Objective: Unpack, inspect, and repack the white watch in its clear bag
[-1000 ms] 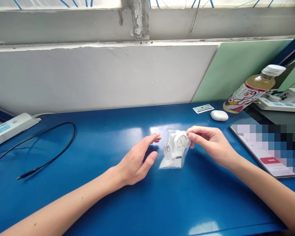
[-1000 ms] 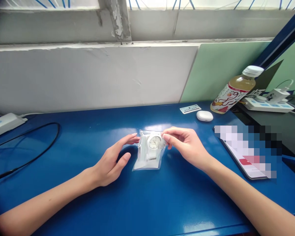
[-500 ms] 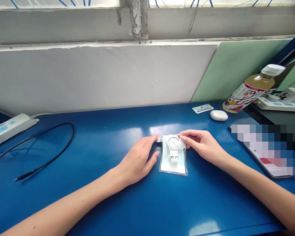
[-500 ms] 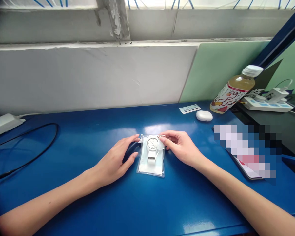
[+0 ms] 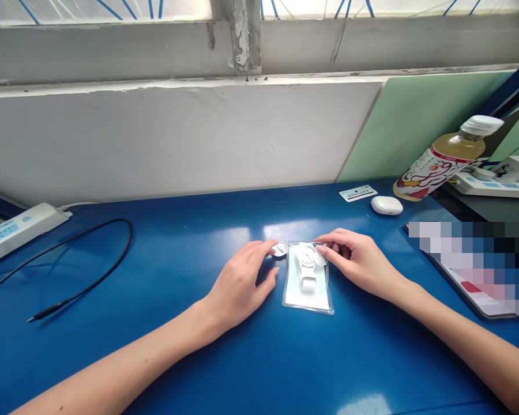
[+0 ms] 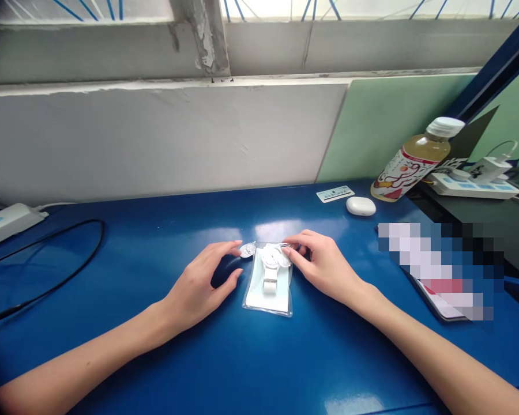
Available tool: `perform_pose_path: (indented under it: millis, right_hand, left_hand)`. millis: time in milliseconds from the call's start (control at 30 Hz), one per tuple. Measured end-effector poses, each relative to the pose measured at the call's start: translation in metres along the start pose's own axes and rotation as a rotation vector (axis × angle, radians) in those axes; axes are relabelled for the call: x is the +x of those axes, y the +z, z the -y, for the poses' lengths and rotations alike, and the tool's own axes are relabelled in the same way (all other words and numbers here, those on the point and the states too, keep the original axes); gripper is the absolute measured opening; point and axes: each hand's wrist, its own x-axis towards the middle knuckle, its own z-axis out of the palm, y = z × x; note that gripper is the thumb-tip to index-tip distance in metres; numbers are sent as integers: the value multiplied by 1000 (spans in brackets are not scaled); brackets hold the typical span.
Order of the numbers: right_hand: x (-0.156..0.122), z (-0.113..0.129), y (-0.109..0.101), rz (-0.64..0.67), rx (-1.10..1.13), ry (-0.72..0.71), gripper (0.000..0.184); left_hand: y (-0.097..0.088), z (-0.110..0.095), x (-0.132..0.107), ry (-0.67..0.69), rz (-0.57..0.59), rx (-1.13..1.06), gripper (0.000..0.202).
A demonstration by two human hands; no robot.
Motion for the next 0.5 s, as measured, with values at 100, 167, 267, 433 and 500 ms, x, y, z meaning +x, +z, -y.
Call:
perform_pose_path:
  millis: [100,167,267,433,500]
  right_hand:
    - [-1,-1,0,-19,-101,-76,28]
    - [-3,-1,-1,-31,-194,-152,31]
    - [-5,2,-5,57,-278,-289,43]
    - [-12,11,-7,250,-354,-423,75]
    - [-13,12,-6,266,-375,-411,78]
  left_hand:
    - [0,0,0,-10,36,40,45]
    - [1,0,-1,-5,87,80,46]
    - [3,1,-3,4,125,146,46]
    - [4,1,-3,40,64,184,42]
    - [4,0,-3,50,29,193,38]
